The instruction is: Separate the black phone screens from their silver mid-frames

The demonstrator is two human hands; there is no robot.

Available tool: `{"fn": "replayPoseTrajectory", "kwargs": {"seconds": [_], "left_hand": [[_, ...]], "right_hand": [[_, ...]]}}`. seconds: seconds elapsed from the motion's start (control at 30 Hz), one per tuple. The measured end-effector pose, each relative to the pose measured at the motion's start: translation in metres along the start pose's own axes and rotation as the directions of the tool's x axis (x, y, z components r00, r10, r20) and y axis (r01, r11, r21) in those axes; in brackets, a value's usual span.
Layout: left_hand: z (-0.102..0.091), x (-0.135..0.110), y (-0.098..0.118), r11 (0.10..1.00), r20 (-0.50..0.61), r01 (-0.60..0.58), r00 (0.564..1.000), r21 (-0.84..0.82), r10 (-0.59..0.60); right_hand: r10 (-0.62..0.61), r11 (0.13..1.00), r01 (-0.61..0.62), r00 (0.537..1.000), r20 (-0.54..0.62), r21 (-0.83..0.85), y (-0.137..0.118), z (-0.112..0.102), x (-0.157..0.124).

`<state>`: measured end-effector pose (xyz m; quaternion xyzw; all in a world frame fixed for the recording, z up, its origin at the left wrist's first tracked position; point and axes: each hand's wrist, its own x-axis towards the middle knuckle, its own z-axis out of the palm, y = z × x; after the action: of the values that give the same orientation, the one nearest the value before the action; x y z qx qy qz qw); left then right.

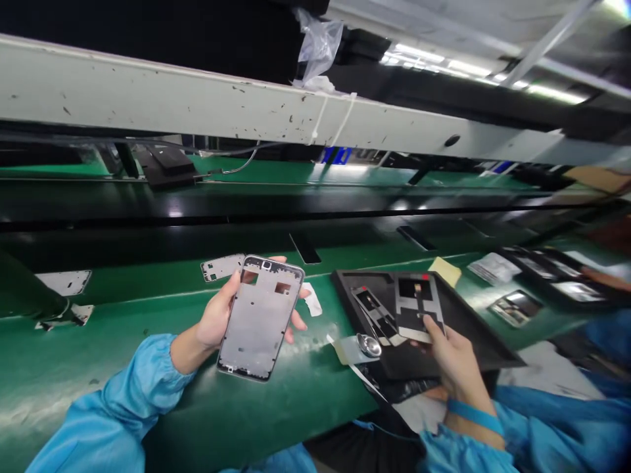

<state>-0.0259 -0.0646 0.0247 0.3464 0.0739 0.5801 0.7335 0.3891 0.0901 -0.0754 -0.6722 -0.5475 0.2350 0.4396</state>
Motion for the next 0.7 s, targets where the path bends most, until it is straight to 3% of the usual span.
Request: {"fn": "replayPoseTrajectory", "kwargs": {"seconds": [0.07,0.17,0.27,0.37,0.43,0.57,0.7], "left_hand": [[-0.001,-0.001,-0.005,0.999,0.005,0.042,0.999,-0.006,-0.042],[-0.001,-0.003,-0.012,0.994,0.012,0.106,0.994,-0.005,-0.106],[-0.001,-0.004,-0.014,0.981,0.028,0.196,0.98,0.017,-0.196],[-0.001,-0.003,-0.011,0.968,0.011,0.248,0.969,0.037,-0.248],[-0.003,-0.002,-0.008,0.97,-0.026,0.232,0.973,0.074,-0.231],[-0.008,-0.003,-0.011,0.928,-0.051,0.125,0.992,0.351,-0.115],[-0.013,-0.005,-0.021,0.775,0.1,-0.075,0.995,0.627,0.015]], "right_hand": [[0.026,0.982,-0.023,1.0,-0.016,0.185,-0.031,0.009,-0.034],[-0.106,0.947,0.107,0.994,-0.02,0.303,-0.077,0.048,-0.103],[-0.256,0.844,0.134,0.952,0.17,0.52,-0.115,0.101,-0.163],[-0.373,0.704,0.016,0.859,0.351,0.71,-0.139,0.132,-0.187],[-0.41,0.667,0.025,0.846,0.34,0.744,-0.147,0.131,-0.184],[-0.463,0.653,0.223,0.874,0.148,0.724,-0.157,0.105,-0.163],[-0.519,0.63,0.266,0.843,0.141,0.729,-0.174,0.09,-0.155]]}}
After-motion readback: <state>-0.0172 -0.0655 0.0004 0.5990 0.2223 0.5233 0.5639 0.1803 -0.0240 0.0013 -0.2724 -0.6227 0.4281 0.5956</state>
